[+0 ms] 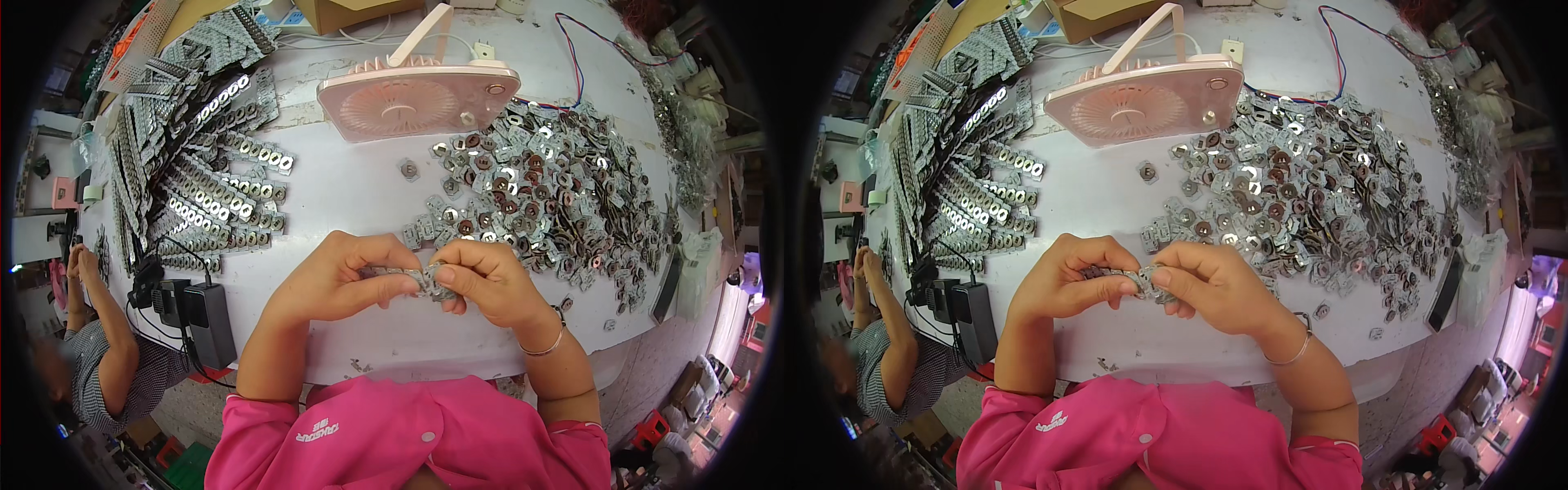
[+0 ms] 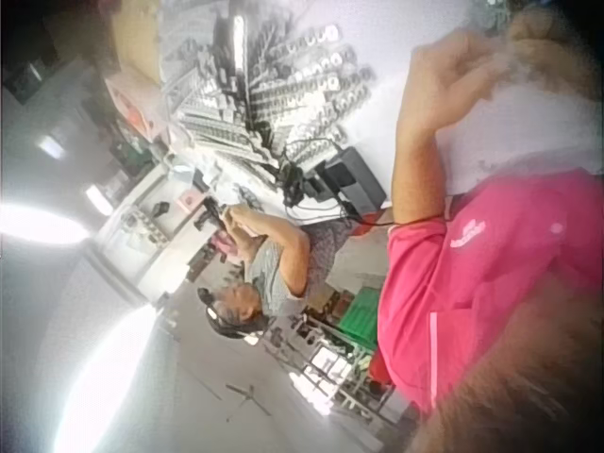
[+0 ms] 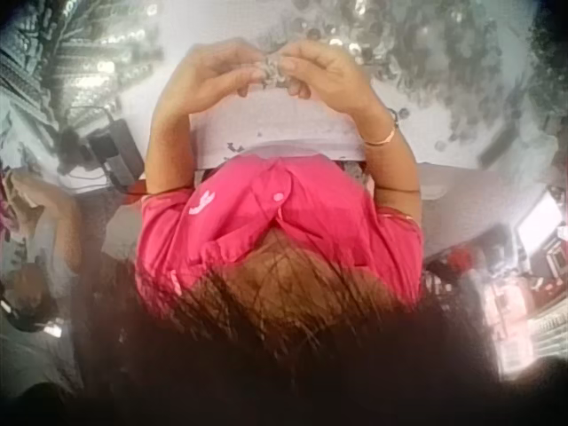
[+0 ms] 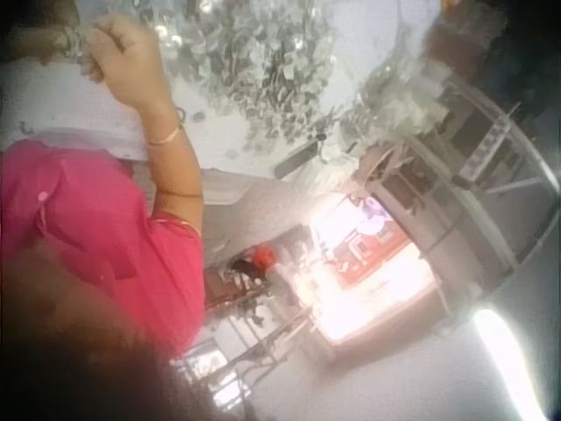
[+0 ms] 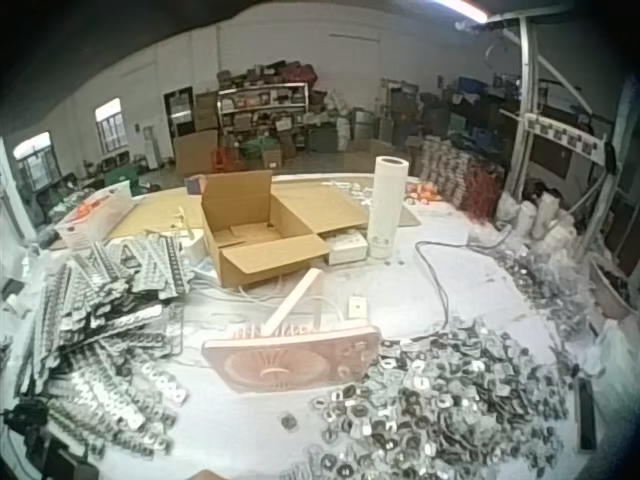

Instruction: Assembling small metal components by hand at a workbench.

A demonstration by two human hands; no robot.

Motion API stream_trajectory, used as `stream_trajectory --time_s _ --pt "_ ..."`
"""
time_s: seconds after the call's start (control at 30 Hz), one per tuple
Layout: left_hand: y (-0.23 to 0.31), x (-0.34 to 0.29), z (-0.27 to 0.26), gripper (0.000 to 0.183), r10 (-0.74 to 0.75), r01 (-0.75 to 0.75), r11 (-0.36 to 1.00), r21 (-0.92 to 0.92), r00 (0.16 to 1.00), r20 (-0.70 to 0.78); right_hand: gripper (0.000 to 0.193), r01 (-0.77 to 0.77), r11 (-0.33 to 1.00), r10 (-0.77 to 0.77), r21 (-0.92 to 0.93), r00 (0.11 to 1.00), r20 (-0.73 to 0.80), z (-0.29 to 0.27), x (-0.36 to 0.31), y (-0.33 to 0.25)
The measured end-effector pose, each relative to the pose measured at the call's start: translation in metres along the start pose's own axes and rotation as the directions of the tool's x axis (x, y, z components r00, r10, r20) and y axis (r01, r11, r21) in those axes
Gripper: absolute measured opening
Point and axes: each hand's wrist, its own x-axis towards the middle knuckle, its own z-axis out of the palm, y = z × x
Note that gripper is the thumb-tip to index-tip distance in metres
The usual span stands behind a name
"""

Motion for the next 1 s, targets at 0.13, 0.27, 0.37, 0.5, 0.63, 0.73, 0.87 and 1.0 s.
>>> stream_trajectory --time_s 0.13,0.27,0.37,0.5,0.63,0.73,0.87,1.0 --pt "-0.005 0.009 0.019 0.011 0.277 -0.178 0.908 0.378 0.934 -0.226 0.016 0.045 0.997 -0.058 -0.067 0.973 -0.222 0.002 0.005 0.001" --pt "-0.014 0.017 0.024 0.016 0.584 -0.233 0.508 0.829 0.801 -0.132 0.015 0.213 0.789 -0.419 -0.577 0.873 -0.250 0.006 0.005 0.010" --pt "-0.014 0.017 0.031 0.020 0.609 -0.181 0.448 0.875 0.779 -0.151 0.015 0.229 0.774 -0.442 -0.591 0.864 -0.243 0.006 0.006 0.010" --pt "-0.016 0.021 0.035 0.022 0.679 -0.212 0.433 0.876 0.716 -0.163 0.016 0.178 0.902 -0.315 -0.393 0.894 -0.319 0.004 0.004 0.010" --pt "-0.011 0.020 0.037 0.024 0.692 -0.223 0.437 0.871 0.702 -0.168 0.016 0.174 0.935 -0.278 -0.308 0.900 -0.335 0.004 0.001 0.008" --pt "-0.008 0.020 0.038 0.021 0.722 -0.214 0.426 0.879 0.666 -0.188 0.016 0.199 0.936 -0.298 -0.289 0.888 -0.352 0.008 -0.003 0.003" --pt "0.005 0.015 0.041 0.021 0.743 -0.242 0.394 0.887 0.652 -0.152 0.017 0.225 0.936 -0.310 -0.272 0.891 -0.333 0.015 -0.010 -0.007" --pt "0.011 0.002 0.048 0.020 0.719 -0.230 0.388 0.892 0.681 -0.137 0.017 0.215 0.945 -0.290 -0.245 0.900 -0.327 0.020 -0.015 -0.010"
